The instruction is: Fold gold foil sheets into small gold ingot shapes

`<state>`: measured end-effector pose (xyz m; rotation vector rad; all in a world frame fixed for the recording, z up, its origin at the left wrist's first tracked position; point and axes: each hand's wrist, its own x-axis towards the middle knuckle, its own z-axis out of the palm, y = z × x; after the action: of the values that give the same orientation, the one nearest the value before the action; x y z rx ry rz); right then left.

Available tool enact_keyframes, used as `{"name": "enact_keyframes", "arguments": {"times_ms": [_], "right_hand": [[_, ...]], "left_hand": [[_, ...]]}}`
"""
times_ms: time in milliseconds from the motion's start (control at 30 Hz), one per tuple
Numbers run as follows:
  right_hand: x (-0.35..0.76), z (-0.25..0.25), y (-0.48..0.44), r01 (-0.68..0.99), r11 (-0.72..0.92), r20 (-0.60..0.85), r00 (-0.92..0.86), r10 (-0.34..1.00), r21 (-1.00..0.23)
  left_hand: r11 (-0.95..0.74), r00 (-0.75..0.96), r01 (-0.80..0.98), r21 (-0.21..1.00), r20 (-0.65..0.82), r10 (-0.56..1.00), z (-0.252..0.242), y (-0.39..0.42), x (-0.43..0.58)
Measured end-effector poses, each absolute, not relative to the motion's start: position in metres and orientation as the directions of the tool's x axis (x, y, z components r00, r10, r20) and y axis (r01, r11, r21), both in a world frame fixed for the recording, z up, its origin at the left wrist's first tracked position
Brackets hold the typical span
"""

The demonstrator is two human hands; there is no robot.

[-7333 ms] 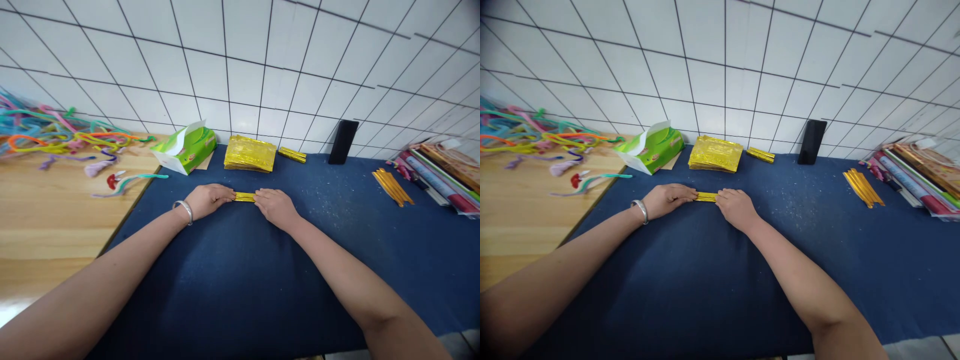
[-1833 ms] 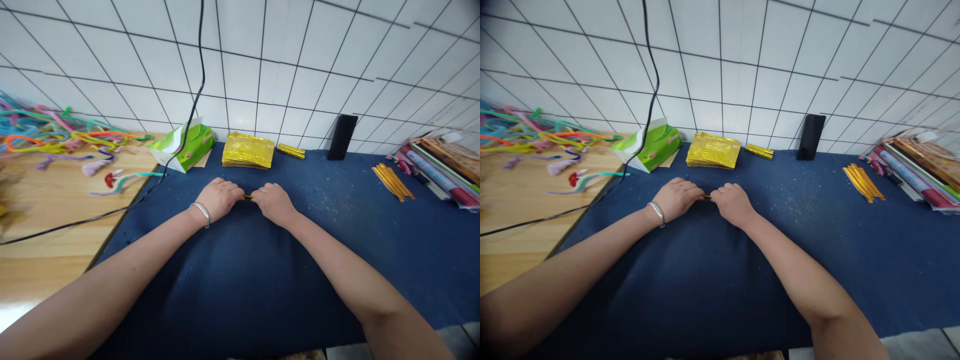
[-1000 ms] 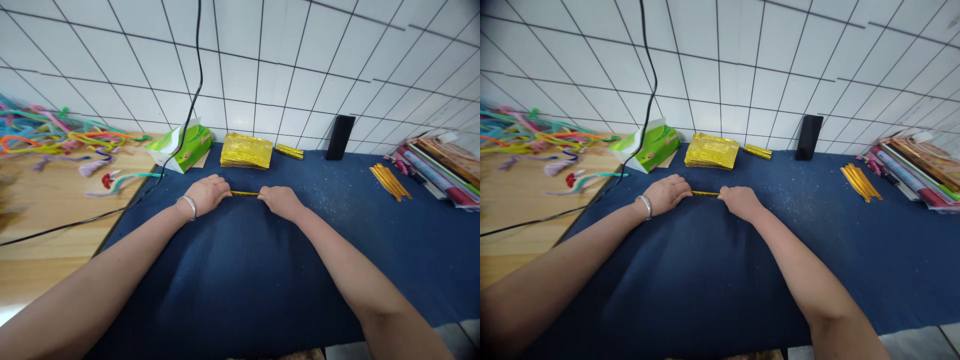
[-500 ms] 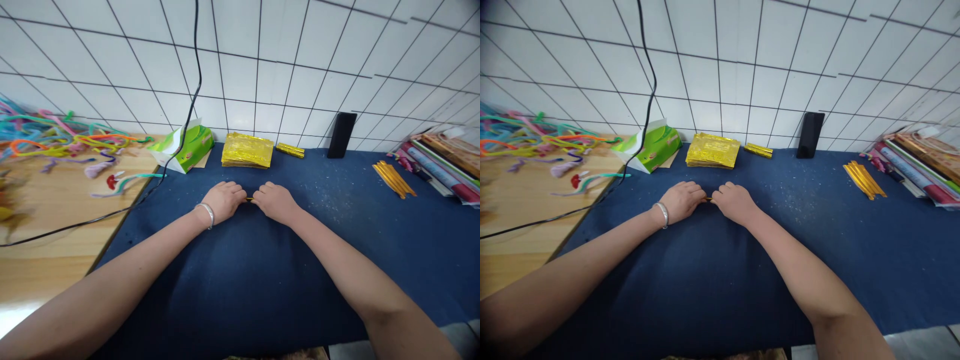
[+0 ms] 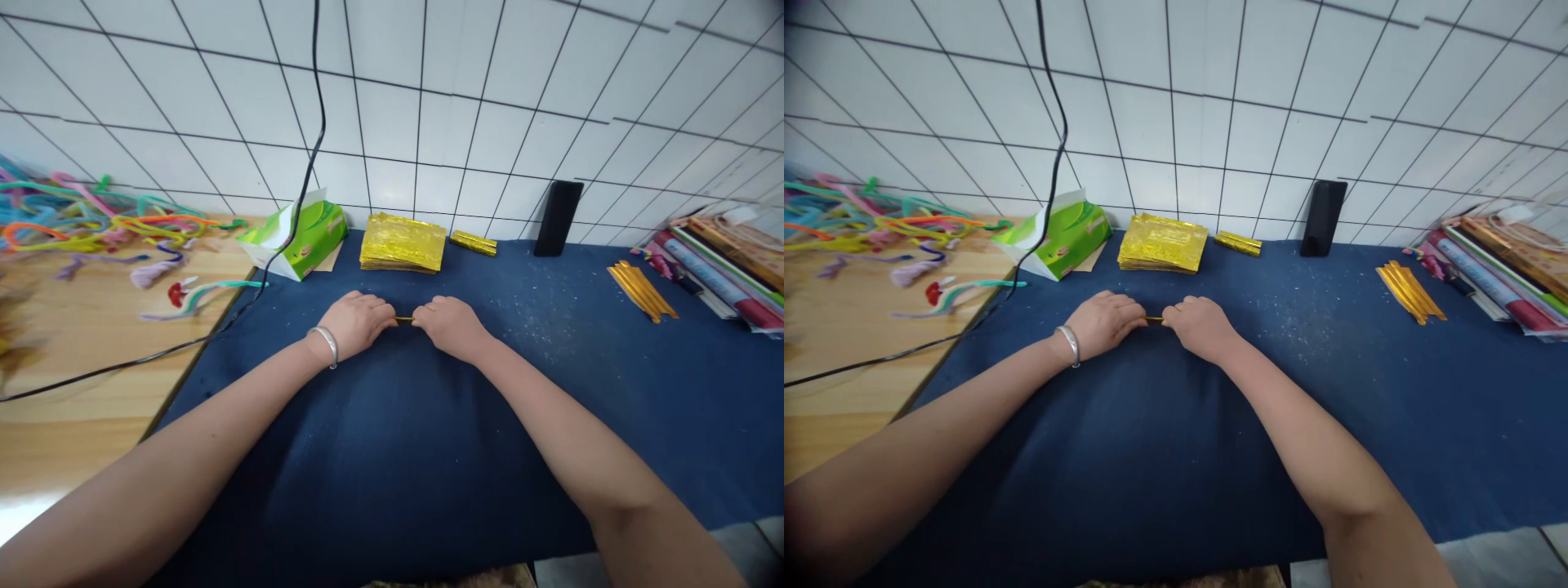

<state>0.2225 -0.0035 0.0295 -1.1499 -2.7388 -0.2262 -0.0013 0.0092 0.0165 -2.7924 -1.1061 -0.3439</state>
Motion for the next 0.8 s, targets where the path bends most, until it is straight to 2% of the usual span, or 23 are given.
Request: {"name": "enact_keyframes", "arguments": {"times_ms": [300, 433, 633, 800], "right_hand": [[0.232, 0.028, 0.003, 0.72, 0.689, 0.171, -0.691, 0.702, 0.08], [0.234, 0.028, 0.003, 0.72, 0.686, 0.186, -0.692, 0.698, 0.106], [0.225, 0.032, -0.005, 0.695, 0.699, 0.24, -0.716, 0.655, 0.168], [0.212, 0.033, -0.012, 0.671, 0.725, 0.22, -0.739, 0.637, 0.156]], "left_hand": [[-0.647, 0.65, 0.758, -0.084, 0.181, 0.738, 0.011, 0.011, -0.009], [-0.684, 0.678, 0.727, -0.062, 0.225, 0.7, 0.01, 0.009, -0.009], [-0.713, 0.708, 0.695, -0.091, 0.263, 0.656, 0.014, 0.004, 0.001], [-0.755, 0.744, 0.647, -0.11, 0.31, 0.592, 0.018, -0.003, 0.012]]}}
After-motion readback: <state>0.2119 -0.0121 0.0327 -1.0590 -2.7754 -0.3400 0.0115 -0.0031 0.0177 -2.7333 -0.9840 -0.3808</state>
